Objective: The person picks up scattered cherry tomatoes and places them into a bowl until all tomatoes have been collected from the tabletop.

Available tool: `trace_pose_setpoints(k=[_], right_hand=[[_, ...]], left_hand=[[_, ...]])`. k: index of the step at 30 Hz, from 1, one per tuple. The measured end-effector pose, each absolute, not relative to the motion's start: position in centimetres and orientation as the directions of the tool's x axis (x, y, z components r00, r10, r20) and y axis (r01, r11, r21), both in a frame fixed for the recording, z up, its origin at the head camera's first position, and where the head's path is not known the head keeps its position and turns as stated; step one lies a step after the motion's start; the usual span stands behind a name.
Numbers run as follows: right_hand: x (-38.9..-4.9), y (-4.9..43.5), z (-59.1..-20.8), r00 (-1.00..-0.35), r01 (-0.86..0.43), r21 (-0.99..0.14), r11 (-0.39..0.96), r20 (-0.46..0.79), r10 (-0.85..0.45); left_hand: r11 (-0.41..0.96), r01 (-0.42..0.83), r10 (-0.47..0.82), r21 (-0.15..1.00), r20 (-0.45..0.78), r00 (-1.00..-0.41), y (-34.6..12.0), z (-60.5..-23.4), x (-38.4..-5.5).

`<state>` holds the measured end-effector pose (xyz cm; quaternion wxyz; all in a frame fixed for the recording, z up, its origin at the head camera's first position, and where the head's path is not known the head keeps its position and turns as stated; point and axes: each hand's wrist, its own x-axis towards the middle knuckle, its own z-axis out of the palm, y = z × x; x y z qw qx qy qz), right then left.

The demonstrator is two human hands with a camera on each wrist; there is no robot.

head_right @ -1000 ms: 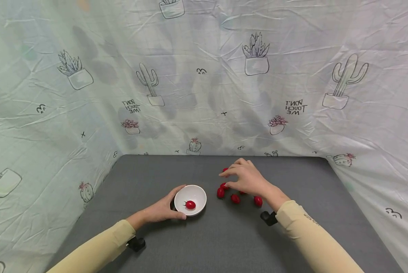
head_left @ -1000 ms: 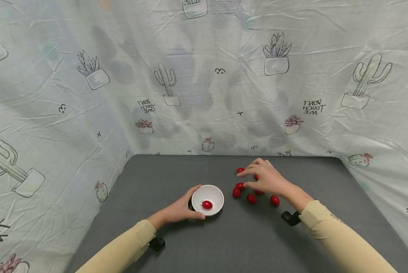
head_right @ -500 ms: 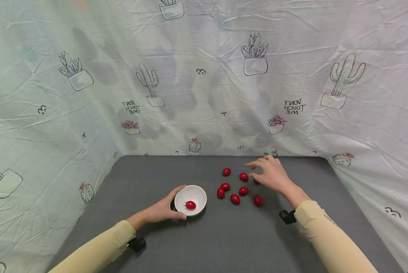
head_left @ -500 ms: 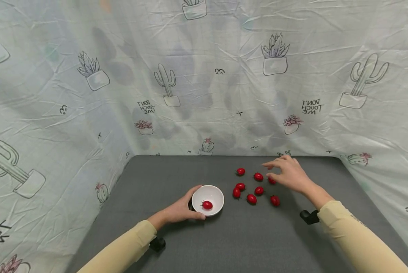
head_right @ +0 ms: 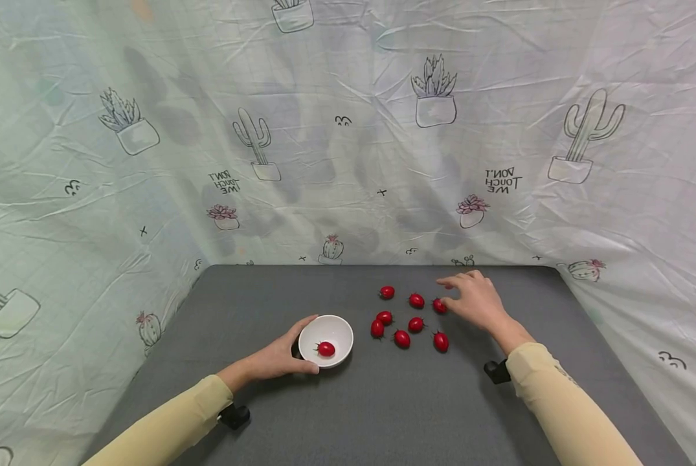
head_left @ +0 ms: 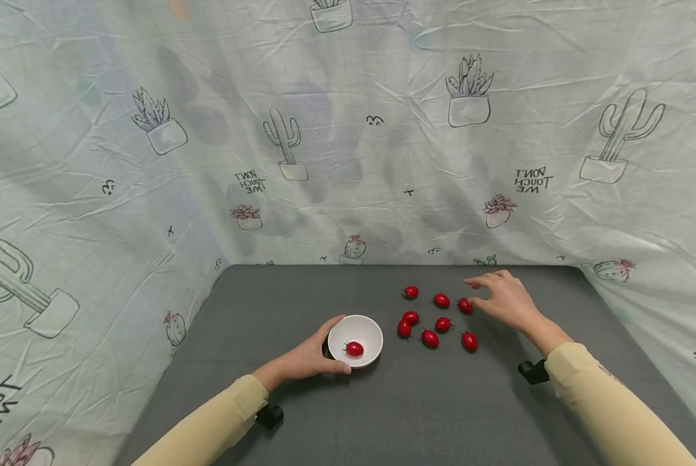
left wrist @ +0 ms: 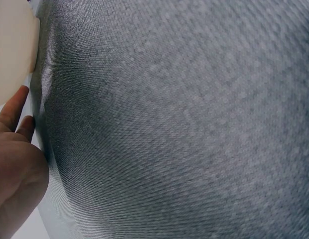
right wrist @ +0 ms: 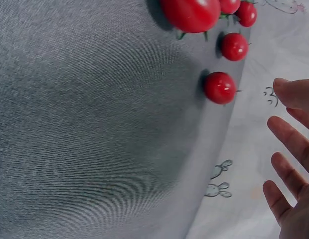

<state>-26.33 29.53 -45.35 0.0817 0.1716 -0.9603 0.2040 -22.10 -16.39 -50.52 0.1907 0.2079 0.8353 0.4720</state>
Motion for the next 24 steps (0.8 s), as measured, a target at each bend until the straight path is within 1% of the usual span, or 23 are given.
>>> trace_pose_setpoints(k=[11,24], right_hand=[[-26.6,30.1,-46.7,-0.950,-0.305,-0.381,0.873,0.184,-0.252],[-26.6,29.8,-47.8,-0.966,-0.256,-0.432,0.865,0.143,-0.214]], left_hand=[[0.466,0.188,0.554,0.865,-0.120,-0.824,-16.5,-50.1,-22.1],[0.470,0.194,0.549,0.861,-0.113,-0.828,-16.5,-50.2,-22.0]])
